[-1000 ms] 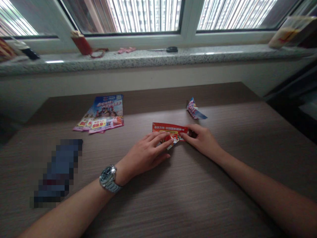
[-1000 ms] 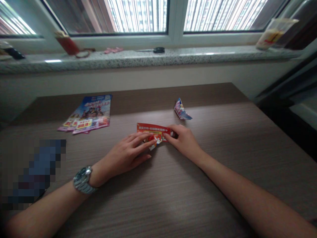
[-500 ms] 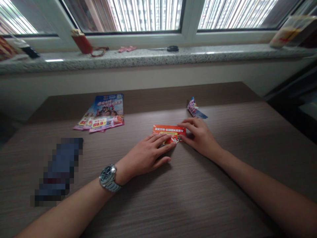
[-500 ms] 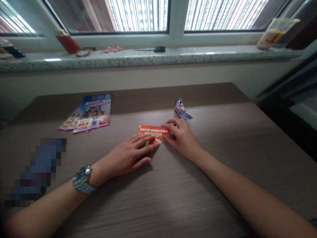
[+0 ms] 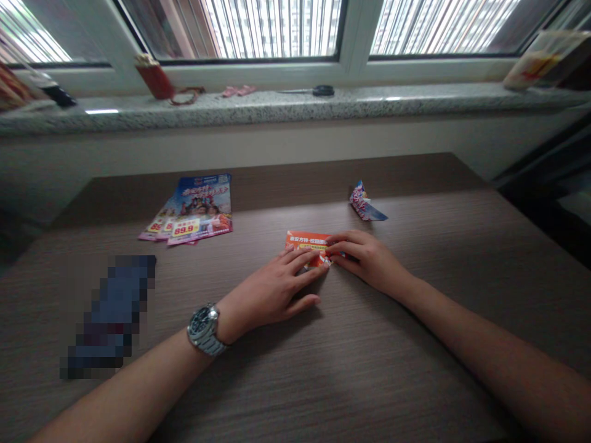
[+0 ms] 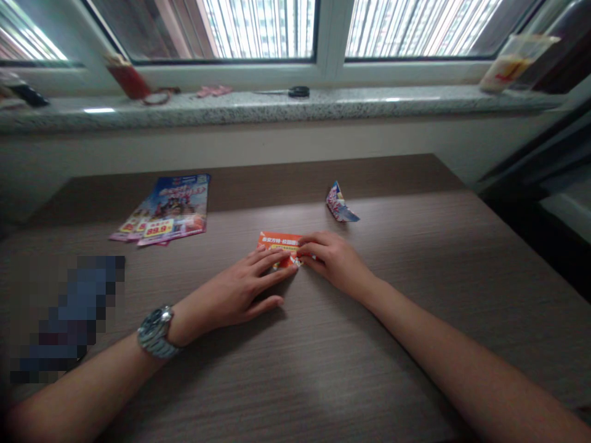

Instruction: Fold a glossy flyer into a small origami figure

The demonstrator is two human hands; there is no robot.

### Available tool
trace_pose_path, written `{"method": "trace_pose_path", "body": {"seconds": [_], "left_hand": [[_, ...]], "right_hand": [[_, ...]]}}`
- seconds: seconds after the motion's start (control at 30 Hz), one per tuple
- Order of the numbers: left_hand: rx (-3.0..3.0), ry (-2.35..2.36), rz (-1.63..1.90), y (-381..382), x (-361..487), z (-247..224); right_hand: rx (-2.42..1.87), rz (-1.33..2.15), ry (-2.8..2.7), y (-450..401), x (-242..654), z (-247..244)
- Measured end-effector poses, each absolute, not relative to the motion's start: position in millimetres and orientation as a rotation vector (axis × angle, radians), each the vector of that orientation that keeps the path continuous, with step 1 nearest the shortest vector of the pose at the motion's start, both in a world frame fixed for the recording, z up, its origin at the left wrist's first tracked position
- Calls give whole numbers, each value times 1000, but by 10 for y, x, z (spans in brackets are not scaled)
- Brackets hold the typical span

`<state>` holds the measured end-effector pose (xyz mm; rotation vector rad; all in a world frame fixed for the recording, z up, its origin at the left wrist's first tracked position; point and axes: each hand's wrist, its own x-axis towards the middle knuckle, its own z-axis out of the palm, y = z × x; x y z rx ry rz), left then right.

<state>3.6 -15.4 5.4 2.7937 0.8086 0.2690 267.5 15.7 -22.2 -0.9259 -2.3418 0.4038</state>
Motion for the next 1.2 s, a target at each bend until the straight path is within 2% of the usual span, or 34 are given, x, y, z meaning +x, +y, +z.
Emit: {"method": "trace_pose_path", "body": {"seconds": [0.5, 1.2], "left_hand": [[2893, 1053, 440, -94, -4, 41], [2842, 1077, 454, -56, -9, -8]], "right_hand": [[-886, 236, -2445, 104, 2662, -172], [-844, 328, -2463, 67, 2642, -170]]}}
